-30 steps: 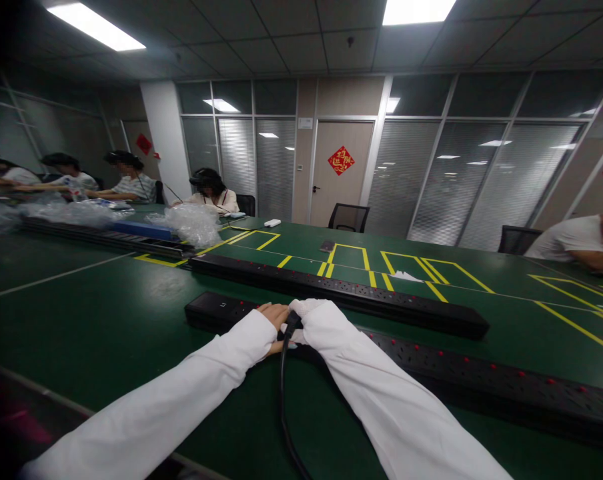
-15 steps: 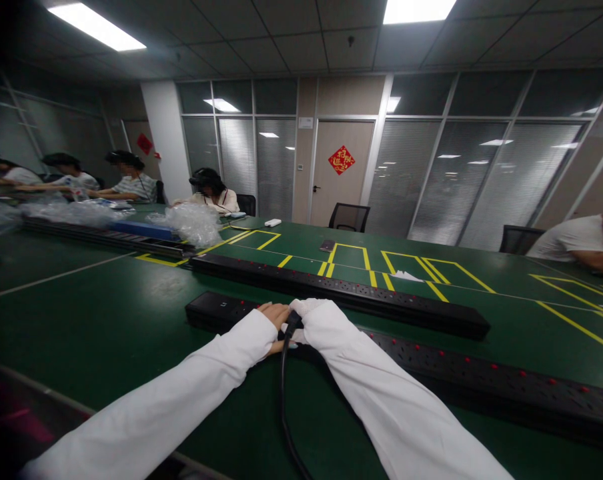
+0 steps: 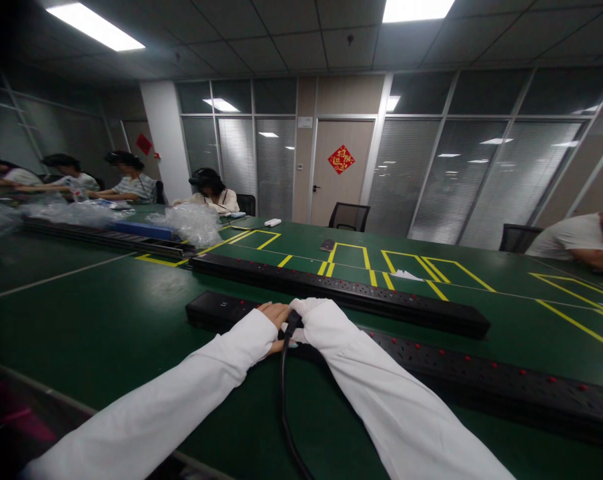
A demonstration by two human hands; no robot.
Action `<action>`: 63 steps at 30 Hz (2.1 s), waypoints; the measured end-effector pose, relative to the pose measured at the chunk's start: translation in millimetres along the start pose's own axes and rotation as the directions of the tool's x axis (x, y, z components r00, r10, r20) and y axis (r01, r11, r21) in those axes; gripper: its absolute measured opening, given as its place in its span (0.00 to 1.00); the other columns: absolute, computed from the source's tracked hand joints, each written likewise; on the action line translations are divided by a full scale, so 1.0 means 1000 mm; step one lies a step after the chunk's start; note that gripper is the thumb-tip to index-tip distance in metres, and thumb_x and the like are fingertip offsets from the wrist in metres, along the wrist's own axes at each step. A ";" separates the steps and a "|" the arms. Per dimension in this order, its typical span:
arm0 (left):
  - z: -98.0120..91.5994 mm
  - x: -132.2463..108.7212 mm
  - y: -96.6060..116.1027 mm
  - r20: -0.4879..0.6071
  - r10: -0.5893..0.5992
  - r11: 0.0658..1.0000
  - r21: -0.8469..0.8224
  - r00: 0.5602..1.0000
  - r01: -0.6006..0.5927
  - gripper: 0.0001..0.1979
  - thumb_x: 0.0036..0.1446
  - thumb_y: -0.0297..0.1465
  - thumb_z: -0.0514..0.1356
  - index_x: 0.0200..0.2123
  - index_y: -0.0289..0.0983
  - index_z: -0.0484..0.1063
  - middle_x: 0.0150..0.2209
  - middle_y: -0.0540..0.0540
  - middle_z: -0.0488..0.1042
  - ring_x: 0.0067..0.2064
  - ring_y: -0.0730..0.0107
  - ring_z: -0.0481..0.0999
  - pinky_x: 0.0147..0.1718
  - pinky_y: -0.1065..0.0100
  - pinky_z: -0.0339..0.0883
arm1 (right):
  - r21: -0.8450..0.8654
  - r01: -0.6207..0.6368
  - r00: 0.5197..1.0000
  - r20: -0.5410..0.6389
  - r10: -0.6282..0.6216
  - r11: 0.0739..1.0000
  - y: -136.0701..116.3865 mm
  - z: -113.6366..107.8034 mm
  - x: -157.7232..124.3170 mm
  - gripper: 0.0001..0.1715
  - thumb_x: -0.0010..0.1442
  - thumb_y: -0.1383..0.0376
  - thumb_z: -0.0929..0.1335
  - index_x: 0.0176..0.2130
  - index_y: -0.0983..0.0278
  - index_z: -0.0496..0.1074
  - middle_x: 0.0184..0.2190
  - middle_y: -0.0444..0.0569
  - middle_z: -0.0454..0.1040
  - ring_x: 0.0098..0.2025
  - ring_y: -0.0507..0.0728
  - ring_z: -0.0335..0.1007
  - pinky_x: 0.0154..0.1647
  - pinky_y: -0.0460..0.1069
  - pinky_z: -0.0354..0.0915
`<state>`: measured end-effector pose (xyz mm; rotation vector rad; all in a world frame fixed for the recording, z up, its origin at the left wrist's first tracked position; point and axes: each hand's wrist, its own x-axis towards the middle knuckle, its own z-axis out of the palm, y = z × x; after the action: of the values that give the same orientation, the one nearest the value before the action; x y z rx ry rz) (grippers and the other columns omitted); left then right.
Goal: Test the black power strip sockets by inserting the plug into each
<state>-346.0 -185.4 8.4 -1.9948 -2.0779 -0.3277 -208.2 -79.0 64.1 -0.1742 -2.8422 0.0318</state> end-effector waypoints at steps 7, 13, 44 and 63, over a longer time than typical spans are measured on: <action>-0.003 -0.004 0.001 -0.063 0.033 0.999 0.012 0.997 -0.033 0.27 0.51 0.46 0.57 0.48 0.35 0.62 0.46 0.41 0.70 0.50 0.56 0.66 0.51 0.57 0.57 | -0.002 0.008 0.999 -0.034 -0.008 1.000 0.002 0.004 0.001 0.24 0.55 0.47 0.62 0.40 0.62 0.68 0.32 0.48 0.71 0.33 0.53 0.65 0.33 0.47 0.54; 0.003 -0.004 0.002 -0.089 -0.002 1.000 0.025 0.996 0.005 0.30 0.52 0.47 0.56 0.52 0.34 0.59 0.49 0.39 0.69 0.51 0.55 0.66 0.51 0.55 0.56 | 0.083 -0.090 0.982 -0.161 0.102 0.993 0.005 0.007 0.001 0.16 0.54 0.54 0.63 0.38 0.60 0.69 0.29 0.45 0.72 0.30 0.52 0.66 0.33 0.46 0.58; 0.002 0.008 -0.005 0.029 0.039 0.999 -0.019 0.999 -0.039 0.36 0.50 0.52 0.54 0.51 0.27 0.65 0.46 0.33 0.70 0.44 0.49 0.69 0.47 0.51 0.58 | -0.255 -0.304 0.951 -0.131 0.279 0.918 0.022 0.018 -0.023 0.15 0.55 0.54 0.61 0.34 0.57 0.71 0.22 0.46 0.71 0.24 0.54 0.64 0.25 0.47 0.49; 0.019 0.003 -0.004 -0.118 0.095 0.994 0.073 0.988 -0.087 0.36 0.46 0.47 0.61 0.58 0.41 0.60 0.50 0.37 0.71 0.50 0.50 0.69 0.50 0.50 0.55 | -0.405 -0.206 0.978 -0.118 0.172 0.891 0.014 0.016 -0.023 0.26 0.51 0.51 0.63 0.48 0.56 0.63 0.23 0.41 0.68 0.24 0.54 0.63 0.24 0.49 0.45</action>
<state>-350.3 -176.2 -8.4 -1.9720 -1.8930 -0.3472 -189.1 -67.7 41.8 -0.5297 -2.7028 -0.5319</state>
